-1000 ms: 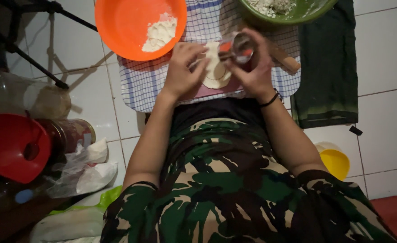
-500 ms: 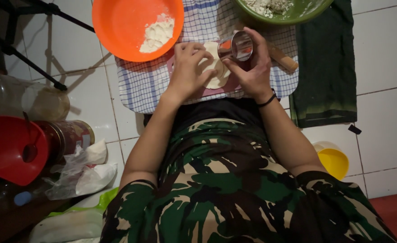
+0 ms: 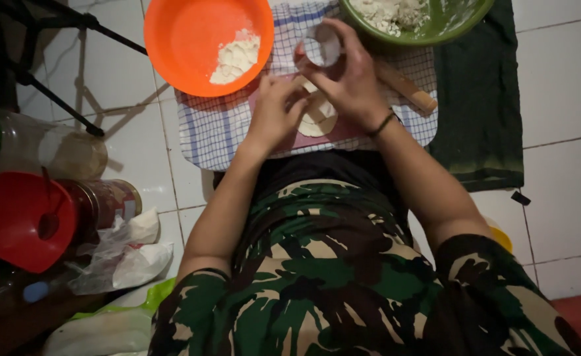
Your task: Rolling out dough, cutting it into circles with a metal cutter, and folding it to make dumplings.
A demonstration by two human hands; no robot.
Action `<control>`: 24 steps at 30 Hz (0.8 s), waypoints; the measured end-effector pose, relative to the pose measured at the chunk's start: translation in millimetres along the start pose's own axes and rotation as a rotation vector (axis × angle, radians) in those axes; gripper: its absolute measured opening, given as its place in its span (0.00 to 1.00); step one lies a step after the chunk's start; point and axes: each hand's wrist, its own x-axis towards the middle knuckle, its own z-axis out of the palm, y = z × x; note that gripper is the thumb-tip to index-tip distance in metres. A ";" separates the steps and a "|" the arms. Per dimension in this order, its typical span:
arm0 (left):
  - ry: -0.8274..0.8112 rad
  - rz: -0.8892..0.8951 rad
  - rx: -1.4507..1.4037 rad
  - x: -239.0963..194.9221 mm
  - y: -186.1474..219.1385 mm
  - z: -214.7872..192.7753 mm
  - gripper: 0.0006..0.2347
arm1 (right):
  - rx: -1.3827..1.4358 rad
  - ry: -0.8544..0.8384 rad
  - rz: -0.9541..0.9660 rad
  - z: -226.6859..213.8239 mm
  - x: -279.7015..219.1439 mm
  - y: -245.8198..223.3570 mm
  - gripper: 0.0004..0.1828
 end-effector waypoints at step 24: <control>0.107 -0.102 -0.270 -1.4 23.2 -46.9 0.06 | 0.082 -0.297 0.120 -3.6 1.0 -11.4 0.09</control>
